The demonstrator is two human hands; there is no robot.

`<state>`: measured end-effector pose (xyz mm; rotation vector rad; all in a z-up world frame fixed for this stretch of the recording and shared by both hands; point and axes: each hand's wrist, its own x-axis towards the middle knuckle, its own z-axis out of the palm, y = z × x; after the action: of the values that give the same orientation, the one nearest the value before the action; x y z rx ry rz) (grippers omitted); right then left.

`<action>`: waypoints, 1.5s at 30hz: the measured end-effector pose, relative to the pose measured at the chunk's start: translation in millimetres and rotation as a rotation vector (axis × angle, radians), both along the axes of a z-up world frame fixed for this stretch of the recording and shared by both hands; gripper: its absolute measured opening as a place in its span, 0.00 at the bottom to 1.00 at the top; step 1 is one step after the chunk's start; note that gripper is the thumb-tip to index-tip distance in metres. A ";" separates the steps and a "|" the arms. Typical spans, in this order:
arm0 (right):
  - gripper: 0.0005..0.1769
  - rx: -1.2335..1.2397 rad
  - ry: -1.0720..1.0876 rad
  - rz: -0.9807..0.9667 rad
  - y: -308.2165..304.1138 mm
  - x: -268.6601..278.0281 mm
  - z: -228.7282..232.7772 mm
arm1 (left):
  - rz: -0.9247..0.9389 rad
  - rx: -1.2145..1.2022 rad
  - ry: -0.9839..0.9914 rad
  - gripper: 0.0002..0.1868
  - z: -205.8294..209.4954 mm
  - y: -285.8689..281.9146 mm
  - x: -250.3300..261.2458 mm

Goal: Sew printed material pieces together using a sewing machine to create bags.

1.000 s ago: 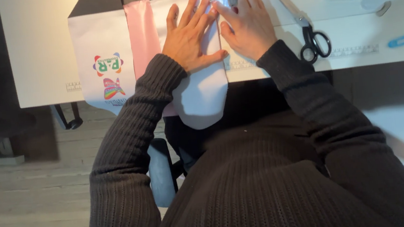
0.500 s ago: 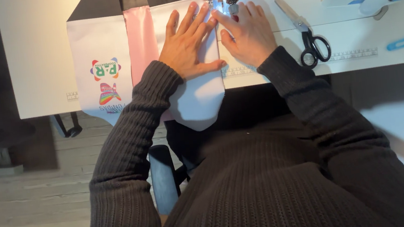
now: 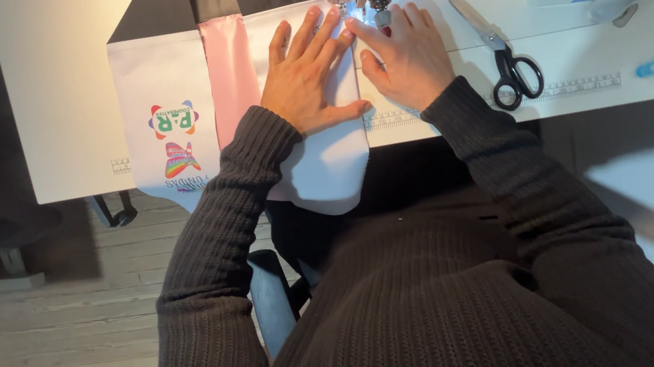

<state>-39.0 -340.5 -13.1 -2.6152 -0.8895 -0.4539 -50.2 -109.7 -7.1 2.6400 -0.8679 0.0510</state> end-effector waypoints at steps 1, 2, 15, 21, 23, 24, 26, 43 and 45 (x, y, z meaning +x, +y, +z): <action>0.26 -0.002 -0.013 0.001 0.1 1.2 -0.7 | 0.004 -0.019 0.002 0.57 1.5 -0.1 -0.1; 0.26 -0.004 -0.012 0.002 -1.6 -0.9 0.4 | 0.005 -0.021 0.003 0.57 1.5 0.3 -0.9; 0.20 0.146 -0.122 -0.148 -62.2 -79.6 22.5 | -0.048 -0.004 -0.039 0.56 1.6 -4.9 6.8; 0.24 0.238 -0.155 -0.064 -73.6 -77.2 1.5 | 0.009 0.006 0.010 0.61 -5.4 2.7 2.6; 0.25 0.286 -0.126 -0.080 -90.8 -86.1 2.1 | -0.016 0.010 0.006 0.62 -9.5 -2.5 0.0; 0.27 0.379 -0.115 -0.139 -98.6 -83.9 7.6 | -0.014 0.033 -0.006 0.62 -6.6 -2.2 2.8; 0.30 0.480 -0.112 -0.187 -122.0 -77.1 12.2 | -0.004 0.062 -0.028 0.62 -2.1 0.1 5.8; 0.36 0.306 -0.295 -0.293 -187.1 -70.7 3.4 | -0.020 0.030 0.003 0.63 -10.0 0.6 6.3; 0.36 0.300 -0.296 -0.302 -193.0 -70.0 -4.4 | -0.019 0.031 0.006 0.63 -9.7 0.0 6.0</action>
<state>-109.0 -533.5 -17.6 -2.4414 -0.4574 -0.9924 -44.2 -109.6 -16.8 2.6585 -0.8987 0.0248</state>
